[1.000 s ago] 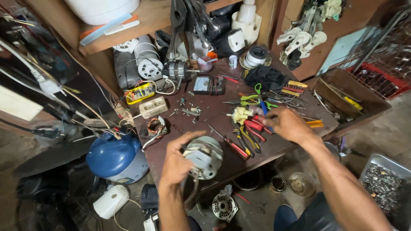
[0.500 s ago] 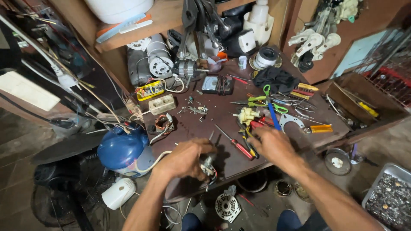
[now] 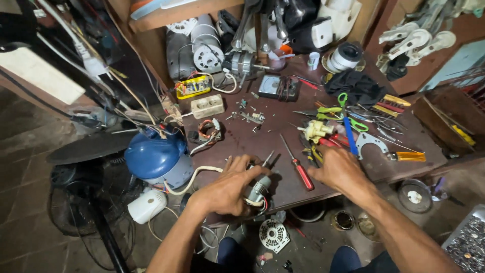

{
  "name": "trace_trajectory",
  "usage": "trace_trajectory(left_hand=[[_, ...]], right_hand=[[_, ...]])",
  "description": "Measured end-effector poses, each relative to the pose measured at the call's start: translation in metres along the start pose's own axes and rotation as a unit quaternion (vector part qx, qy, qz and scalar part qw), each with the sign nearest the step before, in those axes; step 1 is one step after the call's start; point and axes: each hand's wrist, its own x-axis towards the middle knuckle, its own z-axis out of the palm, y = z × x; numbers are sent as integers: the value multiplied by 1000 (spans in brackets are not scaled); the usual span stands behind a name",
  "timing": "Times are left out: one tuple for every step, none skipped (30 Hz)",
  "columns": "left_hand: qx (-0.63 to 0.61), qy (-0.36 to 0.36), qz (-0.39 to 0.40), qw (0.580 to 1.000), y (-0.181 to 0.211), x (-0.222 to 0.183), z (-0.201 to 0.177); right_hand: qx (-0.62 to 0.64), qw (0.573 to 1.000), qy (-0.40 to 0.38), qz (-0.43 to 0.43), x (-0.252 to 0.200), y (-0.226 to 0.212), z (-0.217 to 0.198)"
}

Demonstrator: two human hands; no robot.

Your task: The person is disassembling the casing of a small electric motor using various hand tools on a cluttered workbench.

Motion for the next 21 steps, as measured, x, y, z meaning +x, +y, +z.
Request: trace_trajectory(left_hand=[[1, 1, -1, 1000, 5, -4, -7], [-24, -22, -20, 999, 11, -8, -14], [-50, -44, -39, 997, 16, -12, -20], [-50, -44, -40, 997, 12, -14, -21], [-82, -29, -14, 996, 7, -15, -22], [-113, -13, 12, 993, 3, -17, -23], [-113, -12, 12, 993, 0, -12, -17], [-161, 9, -41, 986, -2, -7, -11], [-208, 30, -93, 973, -5, -2, -5], [-208, 31, -94, 973, -1, 4, -3], [-255, 96, -143, 951, 4, 9, 0], [-300, 161, -192, 920, 8, 15, 3], [-301, 160, -193, 920, -4, 23, 12], [-272, 183, -235, 915, -16, 31, 21], [-240, 207, -274, 908, -29, 41, 28], [-240, 208, -273, 908, -21, 41, 20], [-246, 202, -291, 902, -12, 40, 14], [-251, 196, -310, 896, -4, 38, 8], [-252, 195, -310, 896, -12, 42, 11], [-264, 180, -295, 900, -19, 45, 14], [-277, 166, -278, 905, -26, 50, 16]], right_hand=[[1, 1000, 0, -2, -2, -3, -5], [30, 999, -12, 33, -4, -6, -10], [59, 996, -25, 67, -7, -8, -15], [59, 996, -26, 66, -6, -9, -18], [83, 993, -28, 78, -5, -9, -21], [107, 990, -29, 89, -5, -10, -24], [106, 990, -29, 88, -1, -1, -18], [157, 981, -47, 100, 3, 8, -12], [208, 970, -64, 111, 7, 18, -5], [208, 970, -64, 110, 11, 23, 0], [266, 957, -56, 102, 14, 30, 6], [322, 941, -48, 94, 17, 36, 12], [322, 941, -49, 94, 1, 20, -3], [344, 933, -64, 83, -14, 4, -19], [366, 925, -75, 72, -28, -13, -37], [366, 925, -74, 72, -28, -12, -29], [376, 924, -54, 48, -29, -12, -20], [385, 922, -33, 24, -29, -12, -11], [385, 922, -34, 24, -29, -19, -5], [452, 891, -16, -20, -28, -27, 1], [516, 854, 5, -65, -26, -34, 6]])
